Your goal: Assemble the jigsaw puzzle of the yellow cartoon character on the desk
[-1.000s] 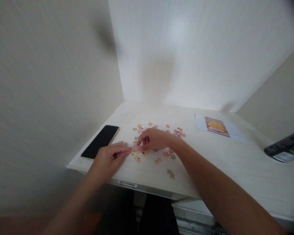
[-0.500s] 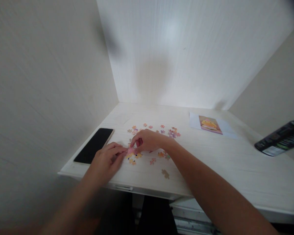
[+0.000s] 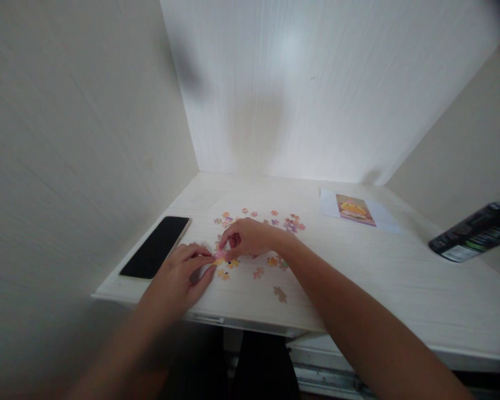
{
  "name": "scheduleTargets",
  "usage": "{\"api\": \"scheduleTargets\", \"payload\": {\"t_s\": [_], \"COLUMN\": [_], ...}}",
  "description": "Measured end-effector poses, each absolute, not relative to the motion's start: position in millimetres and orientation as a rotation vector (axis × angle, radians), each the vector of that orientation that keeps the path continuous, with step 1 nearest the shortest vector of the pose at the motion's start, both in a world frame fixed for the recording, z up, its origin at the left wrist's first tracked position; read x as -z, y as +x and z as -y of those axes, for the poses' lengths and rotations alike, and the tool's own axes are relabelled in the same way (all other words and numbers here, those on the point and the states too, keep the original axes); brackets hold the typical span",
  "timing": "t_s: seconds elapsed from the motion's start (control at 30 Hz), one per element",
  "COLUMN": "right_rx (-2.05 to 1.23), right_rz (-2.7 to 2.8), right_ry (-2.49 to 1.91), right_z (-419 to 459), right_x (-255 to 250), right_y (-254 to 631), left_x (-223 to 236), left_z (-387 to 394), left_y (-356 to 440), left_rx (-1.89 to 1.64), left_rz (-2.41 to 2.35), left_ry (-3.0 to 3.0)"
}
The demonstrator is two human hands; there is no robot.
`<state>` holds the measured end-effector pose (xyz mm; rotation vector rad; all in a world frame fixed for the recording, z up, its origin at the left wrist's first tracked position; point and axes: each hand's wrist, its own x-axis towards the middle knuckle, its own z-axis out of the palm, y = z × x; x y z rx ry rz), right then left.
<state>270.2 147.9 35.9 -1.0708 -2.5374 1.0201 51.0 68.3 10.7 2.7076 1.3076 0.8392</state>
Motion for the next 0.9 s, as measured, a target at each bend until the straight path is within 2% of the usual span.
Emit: {"api": "scheduleTargets", "payload": {"t_s": [0.53,0.83,0.9], "right_rx": [-0.878,-0.805,-0.794], "right_rz": [2.593,2.558,2.539], "right_ry": [-1.017,-1.049,-1.063], "right_z": [-150,-146,-145], "right_x": [-31,-35,-35], "right_y": [268,267,268], "left_x": [-7,-4,-5], "left_z": [-64,-57,-54], "left_y": [55,51,52], "left_rx": [-0.863,-1.221,-1.172], "left_rz": [-1.371,-1.434,-1.358], "left_ry": [2.797,2.628,2.654]}}
